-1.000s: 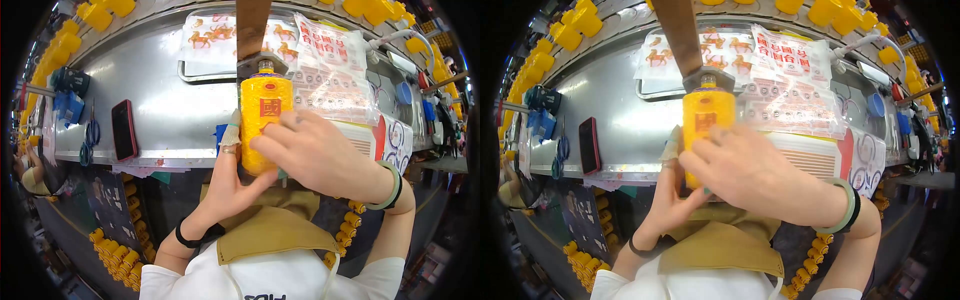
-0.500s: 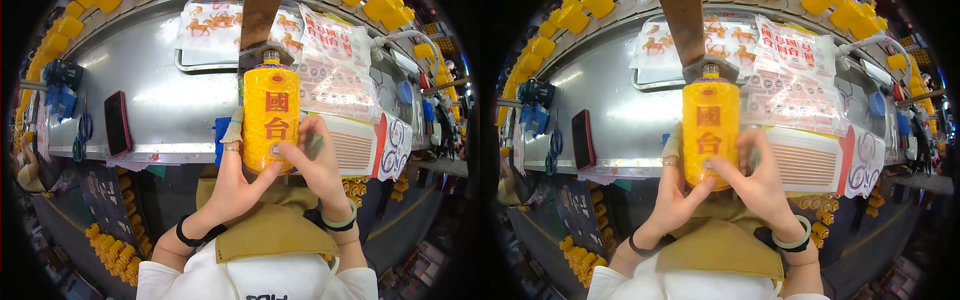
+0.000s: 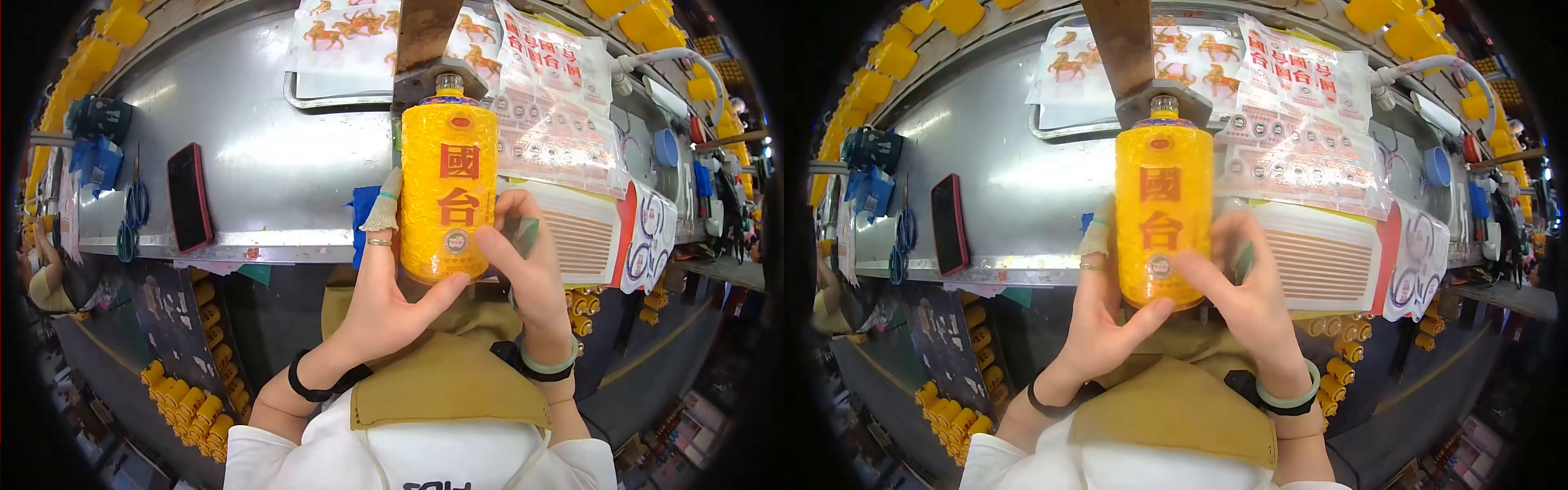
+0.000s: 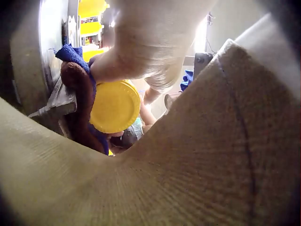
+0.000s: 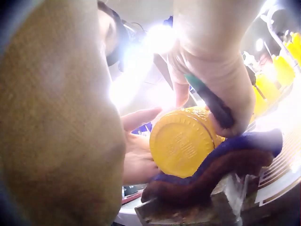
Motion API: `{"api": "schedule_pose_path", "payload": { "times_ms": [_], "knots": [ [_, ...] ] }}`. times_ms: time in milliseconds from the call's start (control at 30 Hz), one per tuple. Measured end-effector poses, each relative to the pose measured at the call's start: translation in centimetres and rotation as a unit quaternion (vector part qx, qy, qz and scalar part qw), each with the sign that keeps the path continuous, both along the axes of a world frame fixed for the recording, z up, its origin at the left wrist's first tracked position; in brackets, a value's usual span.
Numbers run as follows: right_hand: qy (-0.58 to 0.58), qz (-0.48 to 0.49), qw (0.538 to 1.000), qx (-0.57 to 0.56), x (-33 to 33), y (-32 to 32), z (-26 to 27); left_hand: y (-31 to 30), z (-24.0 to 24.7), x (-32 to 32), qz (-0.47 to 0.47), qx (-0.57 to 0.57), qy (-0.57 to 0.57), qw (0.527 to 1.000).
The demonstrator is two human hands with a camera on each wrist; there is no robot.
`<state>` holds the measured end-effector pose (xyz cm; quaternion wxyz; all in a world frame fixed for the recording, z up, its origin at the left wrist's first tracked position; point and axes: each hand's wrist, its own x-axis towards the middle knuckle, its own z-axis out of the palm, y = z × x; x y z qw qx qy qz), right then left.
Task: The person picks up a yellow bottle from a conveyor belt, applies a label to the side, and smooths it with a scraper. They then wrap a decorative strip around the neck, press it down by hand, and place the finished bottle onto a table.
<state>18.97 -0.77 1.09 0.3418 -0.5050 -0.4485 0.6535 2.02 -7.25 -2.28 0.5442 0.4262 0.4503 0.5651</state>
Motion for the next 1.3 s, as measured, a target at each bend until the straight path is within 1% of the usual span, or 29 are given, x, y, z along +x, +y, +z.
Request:
{"api": "schedule_pose_path", "payload": {
  "times_ms": [33,100,233,300,433,500,800,933,1000,1100,1300],
  "knots": [
    [0.000,0.000,1.000,-0.001,0.0,0.0,-0.2,0.0,0.0,0.0,0.000,-0.001,0.000,1.000],
    [-0.014,0.010,0.999,0.033,0.0,-0.1,-0.7,0.0,0.0,0.2,0.008,-0.017,-0.026,0.999],
    [0.011,0.000,1.000,0.024,-0.1,-0.2,-0.8,0.0,-0.1,0.0,-0.001,-0.019,-0.017,1.000],
    [0.005,-0.007,1.000,-0.013,0.2,0.0,-0.6,-0.1,-0.2,-0.1,-0.002,-0.004,0.001,1.000],
    [0.017,-0.017,1.000,-0.009,0.3,-0.1,-0.8,-0.4,-0.5,0.0,-0.008,-0.014,0.016,1.000],
    [0.001,-0.001,1.000,0.013,0.3,0.0,-1.0,-0.4,-0.3,0.1,-0.006,-0.044,0.001,0.999],
    [0.010,0.001,1.000,0.011,0.2,-0.1,-1.0,0.1,-0.2,0.1,-0.004,0.004,-0.007,1.000],
    [0.023,-0.001,1.000,0.005,0.1,-0.1,-1.0,-0.2,-0.3,0.1,-0.003,-0.017,-0.011,1.000],
    [0.026,-0.001,1.000,0.001,0.1,-0.1,-1.1,-0.2,-0.4,-0.1,-0.014,-0.006,0.021,1.000],
    [0.021,0.004,1.000,0.017,0.3,-0.1,-1.5,-0.3,-0.3,-0.1,-0.012,-0.022,0.012,1.000],
    [0.005,0.003,1.000,0.008,0.2,-0.2,-1.2,-0.1,-0.2,-0.2,-0.020,-0.021,-0.009,1.000]
  ]
}}
